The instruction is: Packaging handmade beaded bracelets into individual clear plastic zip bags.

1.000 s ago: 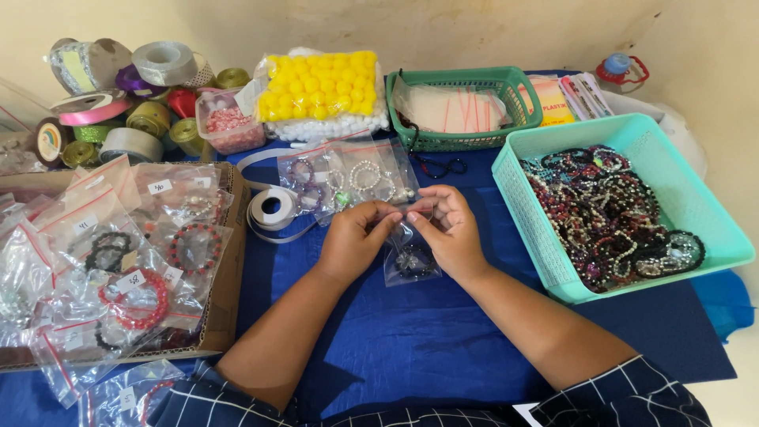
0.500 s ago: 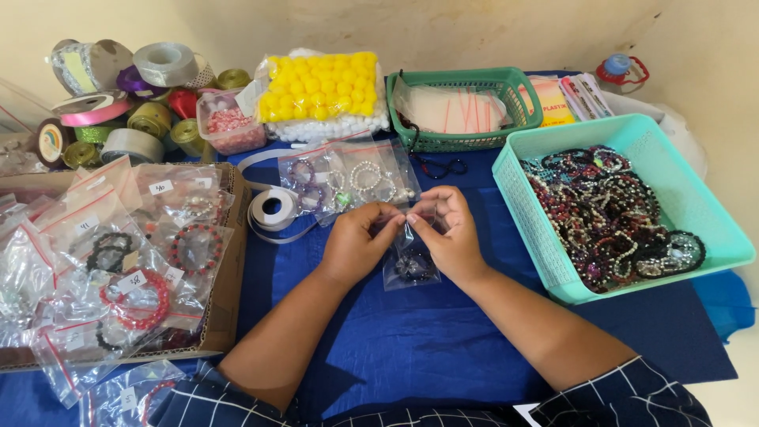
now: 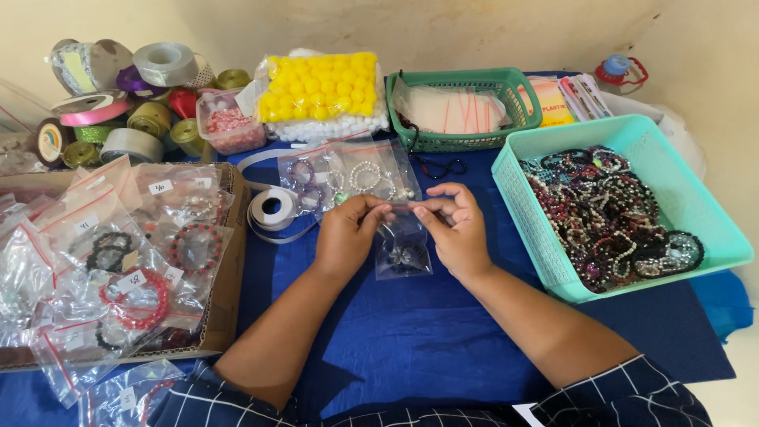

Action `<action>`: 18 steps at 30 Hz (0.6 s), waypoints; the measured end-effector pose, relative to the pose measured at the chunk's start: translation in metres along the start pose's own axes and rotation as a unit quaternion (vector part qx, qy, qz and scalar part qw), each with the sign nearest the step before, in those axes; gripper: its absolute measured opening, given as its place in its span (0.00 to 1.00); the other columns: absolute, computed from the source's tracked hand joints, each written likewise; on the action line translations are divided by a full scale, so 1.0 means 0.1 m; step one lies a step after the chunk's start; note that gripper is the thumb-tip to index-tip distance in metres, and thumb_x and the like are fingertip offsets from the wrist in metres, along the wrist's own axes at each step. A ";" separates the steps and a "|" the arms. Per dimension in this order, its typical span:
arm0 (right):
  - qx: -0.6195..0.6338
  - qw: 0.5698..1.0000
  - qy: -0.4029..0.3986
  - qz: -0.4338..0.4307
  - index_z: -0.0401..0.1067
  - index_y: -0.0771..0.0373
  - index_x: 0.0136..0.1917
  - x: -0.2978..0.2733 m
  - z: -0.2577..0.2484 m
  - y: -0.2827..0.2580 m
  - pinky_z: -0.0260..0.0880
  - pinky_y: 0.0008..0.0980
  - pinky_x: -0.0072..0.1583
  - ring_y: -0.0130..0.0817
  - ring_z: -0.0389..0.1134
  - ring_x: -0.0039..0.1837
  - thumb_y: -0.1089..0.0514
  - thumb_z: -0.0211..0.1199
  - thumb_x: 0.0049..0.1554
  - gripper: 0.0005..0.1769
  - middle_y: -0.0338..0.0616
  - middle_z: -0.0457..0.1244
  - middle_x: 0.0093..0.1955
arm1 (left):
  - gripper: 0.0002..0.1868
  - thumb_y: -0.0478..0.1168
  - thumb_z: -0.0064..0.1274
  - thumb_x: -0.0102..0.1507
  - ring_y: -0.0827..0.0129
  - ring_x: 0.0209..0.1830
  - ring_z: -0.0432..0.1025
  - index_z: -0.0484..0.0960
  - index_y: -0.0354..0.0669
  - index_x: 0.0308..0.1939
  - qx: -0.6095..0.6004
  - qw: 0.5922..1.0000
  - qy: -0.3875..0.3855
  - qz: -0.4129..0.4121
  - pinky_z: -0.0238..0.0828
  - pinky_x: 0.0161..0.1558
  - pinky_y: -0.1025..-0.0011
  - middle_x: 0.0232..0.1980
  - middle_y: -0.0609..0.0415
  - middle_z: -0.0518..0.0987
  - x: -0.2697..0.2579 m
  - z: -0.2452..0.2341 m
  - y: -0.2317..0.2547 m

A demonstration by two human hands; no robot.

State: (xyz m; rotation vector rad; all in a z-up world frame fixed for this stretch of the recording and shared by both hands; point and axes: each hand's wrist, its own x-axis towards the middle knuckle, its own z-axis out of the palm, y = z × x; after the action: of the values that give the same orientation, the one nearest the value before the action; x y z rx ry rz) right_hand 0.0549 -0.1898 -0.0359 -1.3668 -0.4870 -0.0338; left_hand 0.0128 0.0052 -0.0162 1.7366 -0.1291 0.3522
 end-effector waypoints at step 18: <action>0.016 1.000 -0.011 0.021 0.56 0.62 0.65 -0.04 0.03 0.02 0.70 0.23 0.53 0.26 0.70 0.51 0.71 0.66 0.58 0.28 0.46 0.69 0.50 | 0.09 0.39 0.61 0.64 0.73 0.30 0.79 0.84 0.36 0.43 0.099 0.994 -0.027 0.026 0.76 0.35 0.74 0.36 0.50 0.86 -0.08 0.02 0.18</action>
State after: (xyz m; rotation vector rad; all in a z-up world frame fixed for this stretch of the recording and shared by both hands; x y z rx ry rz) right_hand 0.0515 -0.1870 -0.0391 -1.3474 -0.4747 0.0226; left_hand 0.0008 -0.0011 -0.0023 1.9430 -0.1836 0.3675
